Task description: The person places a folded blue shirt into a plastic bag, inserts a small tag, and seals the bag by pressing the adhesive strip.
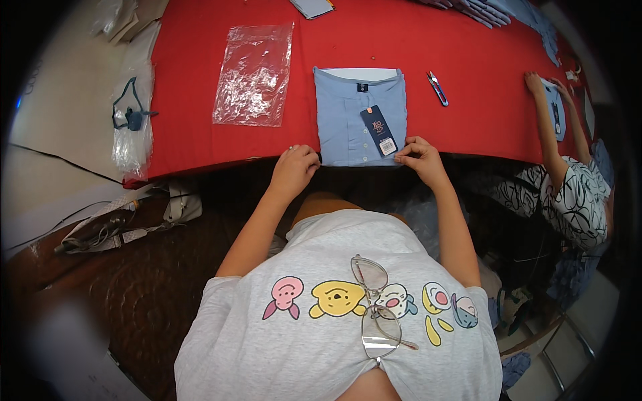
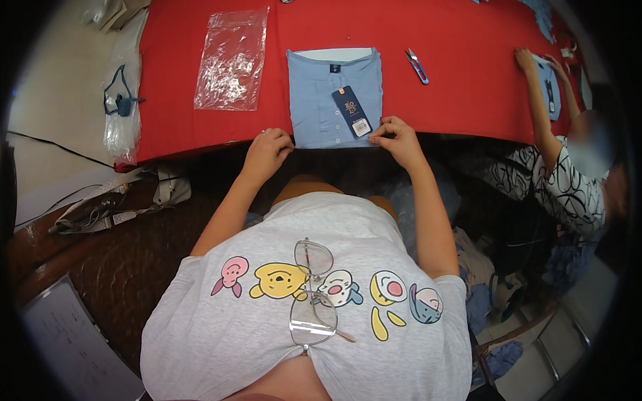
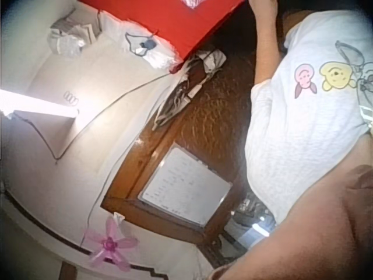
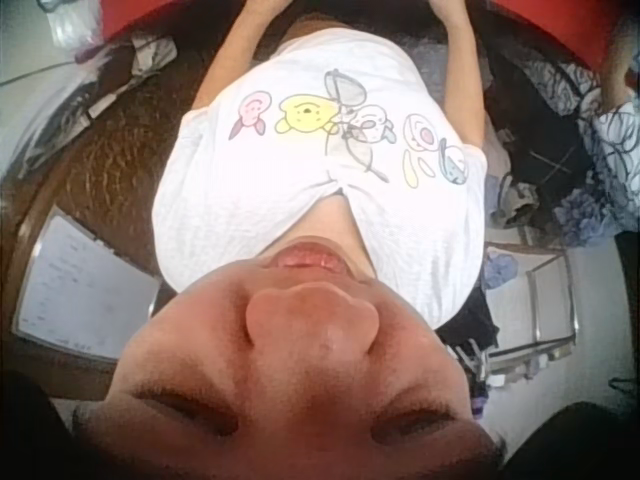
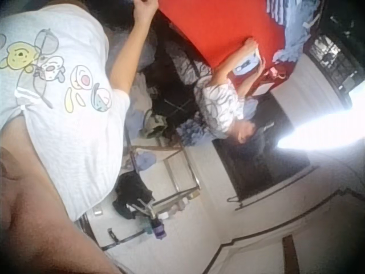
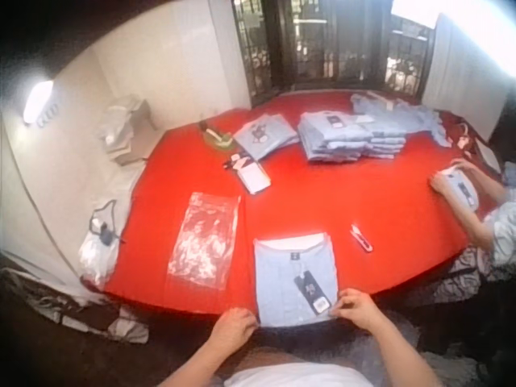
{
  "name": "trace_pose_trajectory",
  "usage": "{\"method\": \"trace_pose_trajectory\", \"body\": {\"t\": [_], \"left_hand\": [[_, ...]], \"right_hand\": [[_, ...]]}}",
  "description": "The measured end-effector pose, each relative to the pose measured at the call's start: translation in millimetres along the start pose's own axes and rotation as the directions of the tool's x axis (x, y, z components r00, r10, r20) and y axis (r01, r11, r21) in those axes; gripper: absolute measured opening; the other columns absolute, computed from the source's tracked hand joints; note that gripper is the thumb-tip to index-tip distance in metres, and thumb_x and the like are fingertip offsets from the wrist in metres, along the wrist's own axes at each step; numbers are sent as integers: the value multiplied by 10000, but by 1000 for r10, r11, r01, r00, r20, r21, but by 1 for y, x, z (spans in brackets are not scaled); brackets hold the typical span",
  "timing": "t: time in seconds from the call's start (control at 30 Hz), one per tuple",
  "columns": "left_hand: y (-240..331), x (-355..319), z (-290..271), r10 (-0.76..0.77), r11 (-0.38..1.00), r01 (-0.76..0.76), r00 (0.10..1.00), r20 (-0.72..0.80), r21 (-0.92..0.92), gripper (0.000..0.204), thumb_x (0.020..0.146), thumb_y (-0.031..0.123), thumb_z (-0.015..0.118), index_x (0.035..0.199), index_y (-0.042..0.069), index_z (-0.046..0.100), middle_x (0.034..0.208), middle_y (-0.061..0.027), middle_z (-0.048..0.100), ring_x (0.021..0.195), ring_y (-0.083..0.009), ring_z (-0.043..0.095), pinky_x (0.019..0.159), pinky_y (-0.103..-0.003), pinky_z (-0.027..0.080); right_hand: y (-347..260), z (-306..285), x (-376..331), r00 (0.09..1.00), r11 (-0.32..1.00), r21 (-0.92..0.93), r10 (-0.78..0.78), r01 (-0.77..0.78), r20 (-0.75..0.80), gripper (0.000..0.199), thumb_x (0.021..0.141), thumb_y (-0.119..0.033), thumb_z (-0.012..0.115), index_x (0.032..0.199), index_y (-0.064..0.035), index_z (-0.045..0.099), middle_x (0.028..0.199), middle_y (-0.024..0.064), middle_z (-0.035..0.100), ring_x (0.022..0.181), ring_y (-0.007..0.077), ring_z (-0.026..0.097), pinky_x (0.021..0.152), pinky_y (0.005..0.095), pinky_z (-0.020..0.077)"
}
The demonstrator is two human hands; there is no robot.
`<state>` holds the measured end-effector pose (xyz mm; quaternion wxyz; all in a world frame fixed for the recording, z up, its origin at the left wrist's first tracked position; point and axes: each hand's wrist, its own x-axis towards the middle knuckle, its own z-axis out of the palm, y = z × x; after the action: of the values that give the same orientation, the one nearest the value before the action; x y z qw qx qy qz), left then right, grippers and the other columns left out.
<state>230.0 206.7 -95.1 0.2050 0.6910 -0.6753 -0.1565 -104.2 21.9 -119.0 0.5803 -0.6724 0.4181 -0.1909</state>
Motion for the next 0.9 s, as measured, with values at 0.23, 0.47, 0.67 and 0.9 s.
{"method": "trace_pose_trajectory", "body": {"t": [0.23,0.47,0.67,0.9], "left_hand": [[-6,38,-20,26,999,-28,999,-37,-42,75,900,102,787,934,69,729,954,-68,702,947,-318,699,885,-448,527],[8,69,-18,-58,997,55,996,-68,-50,130,900,138,806,961,51,731,943,-98,698,924,-340,699,831,-460,549],[4,58,-28,-48,990,67,987,152,-127,138,861,123,831,919,47,731,976,-109,682,950,-335,697,848,-468,555],[-4,45,-26,90,995,-95,982,165,23,134,837,88,820,923,67,719,978,-96,671,1000,-344,687,932,-507,538]], "right_hand": [[6,2,-2,997,998,68,-8,13,-75,133,837,-3,876,961,7,827,1119,71,698,992,153,665,907,295,524],[19,3,-9,979,970,240,15,35,-202,99,888,17,845,975,27,798,999,43,722,875,132,684,786,262,532],[2,-5,-28,992,996,69,59,-52,-110,95,876,25,841,963,5,811,982,36,712,847,120,675,766,264,546],[11,9,-37,995,985,140,100,-97,-17,92,871,6,846,958,-1,818,993,34,706,822,106,663,673,257,544]]}}
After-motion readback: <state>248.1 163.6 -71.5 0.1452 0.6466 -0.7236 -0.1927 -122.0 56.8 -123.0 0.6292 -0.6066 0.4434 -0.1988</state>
